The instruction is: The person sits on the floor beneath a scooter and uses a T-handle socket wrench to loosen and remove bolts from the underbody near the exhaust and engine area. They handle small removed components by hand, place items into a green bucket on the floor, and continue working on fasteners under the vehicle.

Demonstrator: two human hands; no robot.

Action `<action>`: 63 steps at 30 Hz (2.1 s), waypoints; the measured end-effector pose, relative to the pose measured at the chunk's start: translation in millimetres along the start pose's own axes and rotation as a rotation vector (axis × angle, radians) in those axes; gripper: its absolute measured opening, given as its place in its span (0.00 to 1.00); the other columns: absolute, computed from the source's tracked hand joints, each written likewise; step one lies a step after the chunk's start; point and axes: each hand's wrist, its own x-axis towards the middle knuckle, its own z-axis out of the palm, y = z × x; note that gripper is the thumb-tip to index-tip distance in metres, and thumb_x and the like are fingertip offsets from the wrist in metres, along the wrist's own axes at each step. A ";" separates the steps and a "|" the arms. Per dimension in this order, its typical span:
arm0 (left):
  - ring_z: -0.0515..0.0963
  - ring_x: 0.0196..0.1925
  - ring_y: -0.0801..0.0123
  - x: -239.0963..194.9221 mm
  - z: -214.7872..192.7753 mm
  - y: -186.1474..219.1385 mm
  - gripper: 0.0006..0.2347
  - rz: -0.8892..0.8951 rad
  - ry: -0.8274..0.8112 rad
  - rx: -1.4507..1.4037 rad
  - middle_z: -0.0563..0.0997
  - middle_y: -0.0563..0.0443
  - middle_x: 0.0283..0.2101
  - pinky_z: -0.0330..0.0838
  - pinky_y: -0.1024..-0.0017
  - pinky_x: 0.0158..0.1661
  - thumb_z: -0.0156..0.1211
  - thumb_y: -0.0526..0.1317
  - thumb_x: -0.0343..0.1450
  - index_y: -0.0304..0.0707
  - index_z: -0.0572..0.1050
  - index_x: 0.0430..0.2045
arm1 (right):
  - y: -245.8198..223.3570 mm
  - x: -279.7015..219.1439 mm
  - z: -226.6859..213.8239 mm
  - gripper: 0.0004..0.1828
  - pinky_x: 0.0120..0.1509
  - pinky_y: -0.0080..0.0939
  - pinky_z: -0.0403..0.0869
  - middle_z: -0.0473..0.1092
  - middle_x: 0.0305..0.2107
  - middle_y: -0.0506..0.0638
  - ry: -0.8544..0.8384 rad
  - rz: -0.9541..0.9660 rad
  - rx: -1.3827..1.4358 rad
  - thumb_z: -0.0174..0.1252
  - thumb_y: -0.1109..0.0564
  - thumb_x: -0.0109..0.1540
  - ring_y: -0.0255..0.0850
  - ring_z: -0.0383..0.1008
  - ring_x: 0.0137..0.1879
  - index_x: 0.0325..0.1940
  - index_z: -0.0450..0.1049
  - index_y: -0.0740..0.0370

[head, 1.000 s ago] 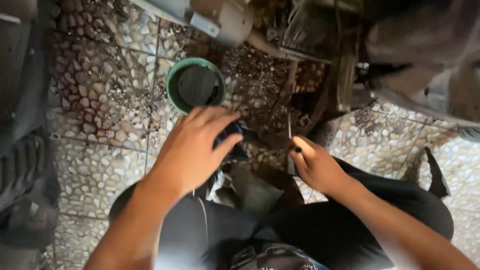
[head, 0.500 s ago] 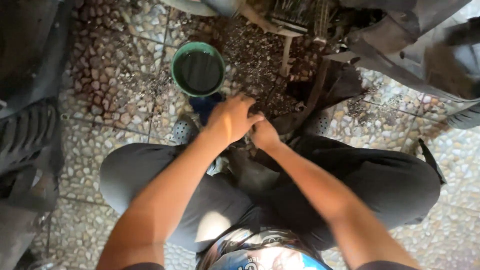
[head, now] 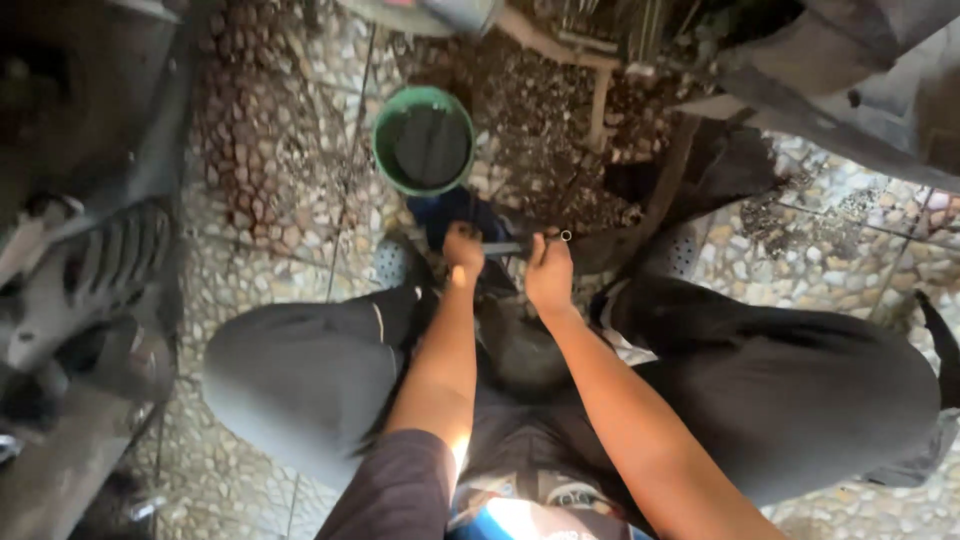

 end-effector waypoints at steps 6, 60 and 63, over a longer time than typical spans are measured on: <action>0.85 0.44 0.47 -20.6 11.3 36.8 0.09 0.010 -0.113 -0.040 0.85 0.38 0.38 0.77 0.57 0.44 0.68 0.39 0.65 0.39 0.79 0.37 | -5.4 5.5 -17.5 0.17 0.41 0.62 0.70 0.72 0.32 0.70 -0.028 0.139 -0.133 0.47 0.49 0.73 0.69 0.71 0.38 0.43 0.70 0.67; 0.75 0.55 0.42 -5.9 -266.8 402.7 0.14 0.790 -0.469 0.461 0.78 0.39 0.50 0.67 0.41 0.51 0.58 0.47 0.73 0.41 0.75 0.50 | 94.6 126.4 -35.8 0.21 0.40 0.63 0.75 0.75 0.36 0.67 0.116 -0.093 -0.534 0.50 0.51 0.67 0.66 0.76 0.37 0.59 0.67 0.67; 0.75 0.56 0.42 -10.3 -274.3 403.2 0.15 0.811 -0.492 0.457 0.78 0.39 0.50 0.67 0.39 0.51 0.59 0.47 0.72 0.42 0.75 0.50 | 87.0 144.7 -70.2 0.19 0.43 0.63 0.75 0.75 0.36 0.64 0.009 0.023 -0.702 0.52 0.49 0.66 0.65 0.77 0.40 0.53 0.71 0.65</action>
